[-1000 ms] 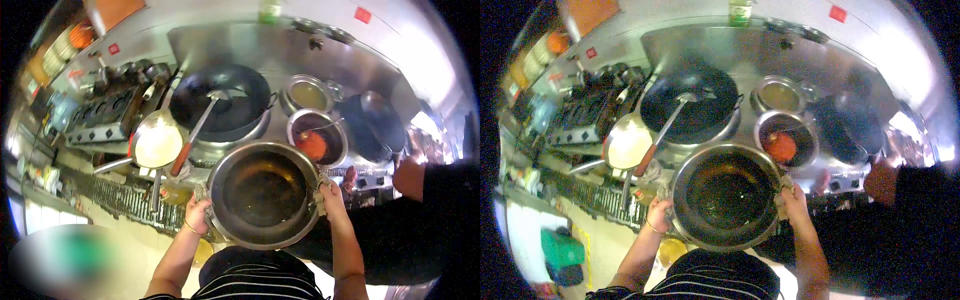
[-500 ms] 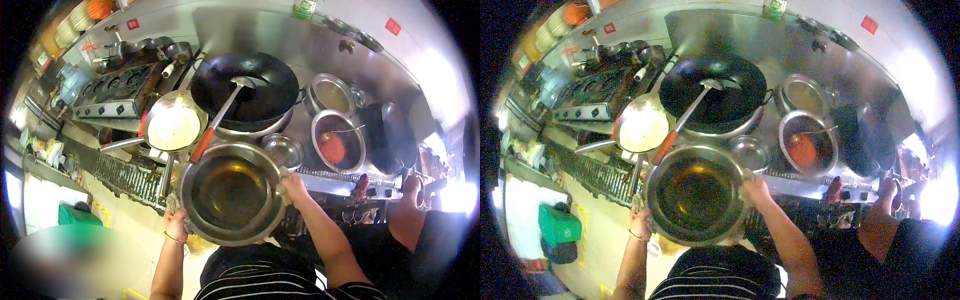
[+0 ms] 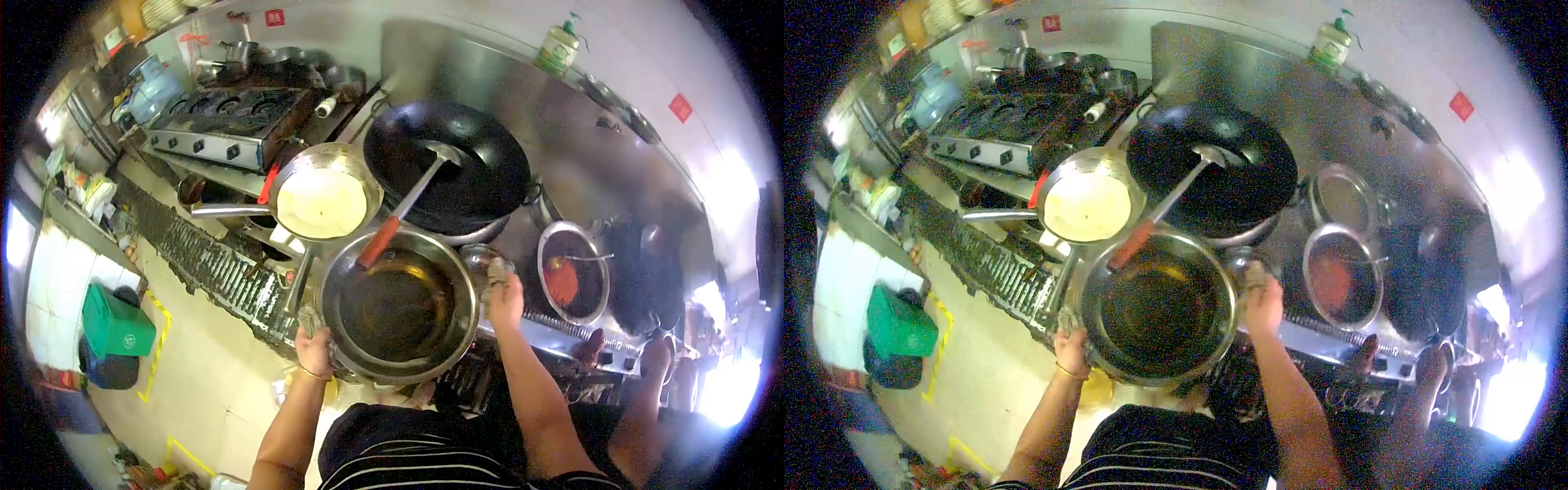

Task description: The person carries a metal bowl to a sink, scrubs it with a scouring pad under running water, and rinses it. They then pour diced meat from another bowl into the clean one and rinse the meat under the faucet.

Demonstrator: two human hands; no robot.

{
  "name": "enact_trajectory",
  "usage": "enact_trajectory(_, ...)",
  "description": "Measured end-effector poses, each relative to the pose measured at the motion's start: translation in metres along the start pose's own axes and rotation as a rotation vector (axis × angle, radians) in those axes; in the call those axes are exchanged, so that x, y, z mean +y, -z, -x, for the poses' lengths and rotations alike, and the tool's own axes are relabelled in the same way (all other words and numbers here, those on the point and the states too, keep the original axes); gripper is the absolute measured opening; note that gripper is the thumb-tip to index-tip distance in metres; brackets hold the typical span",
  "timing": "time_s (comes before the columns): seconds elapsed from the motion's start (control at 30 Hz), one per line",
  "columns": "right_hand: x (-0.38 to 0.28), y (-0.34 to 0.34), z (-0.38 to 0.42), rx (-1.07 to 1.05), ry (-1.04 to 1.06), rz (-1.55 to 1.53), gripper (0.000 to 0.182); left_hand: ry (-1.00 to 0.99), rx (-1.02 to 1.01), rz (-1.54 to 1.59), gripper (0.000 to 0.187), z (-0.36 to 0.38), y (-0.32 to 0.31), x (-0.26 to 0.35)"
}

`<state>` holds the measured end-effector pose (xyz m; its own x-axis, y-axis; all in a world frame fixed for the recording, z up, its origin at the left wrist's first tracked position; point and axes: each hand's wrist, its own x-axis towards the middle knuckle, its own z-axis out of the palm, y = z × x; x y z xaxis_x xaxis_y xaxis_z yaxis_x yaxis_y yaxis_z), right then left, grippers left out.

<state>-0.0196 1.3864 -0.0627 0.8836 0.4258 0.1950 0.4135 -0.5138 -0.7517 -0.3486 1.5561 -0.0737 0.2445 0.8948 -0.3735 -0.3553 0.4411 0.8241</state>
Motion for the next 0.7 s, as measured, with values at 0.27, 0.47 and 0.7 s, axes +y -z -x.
enact_trajectory(0.27,-0.152,-0.036,0.017,-0.554,-0.544,-0.950,0.040,-0.010,-0.024,-0.070,0.038,0.000,0.005,-0.014)
enact_trajectory(0.47,-0.249,-0.109,0.008,-0.724,-0.968,-0.874,0.072,-0.059,-0.005,-0.052,0.044,0.010,-0.004,-0.019)
enact_trajectory(0.7,-0.173,-0.158,-0.036,-0.316,-0.775,-0.634,0.034,-0.063,0.018,-0.042,0.030,0.011,-0.003,-0.014)
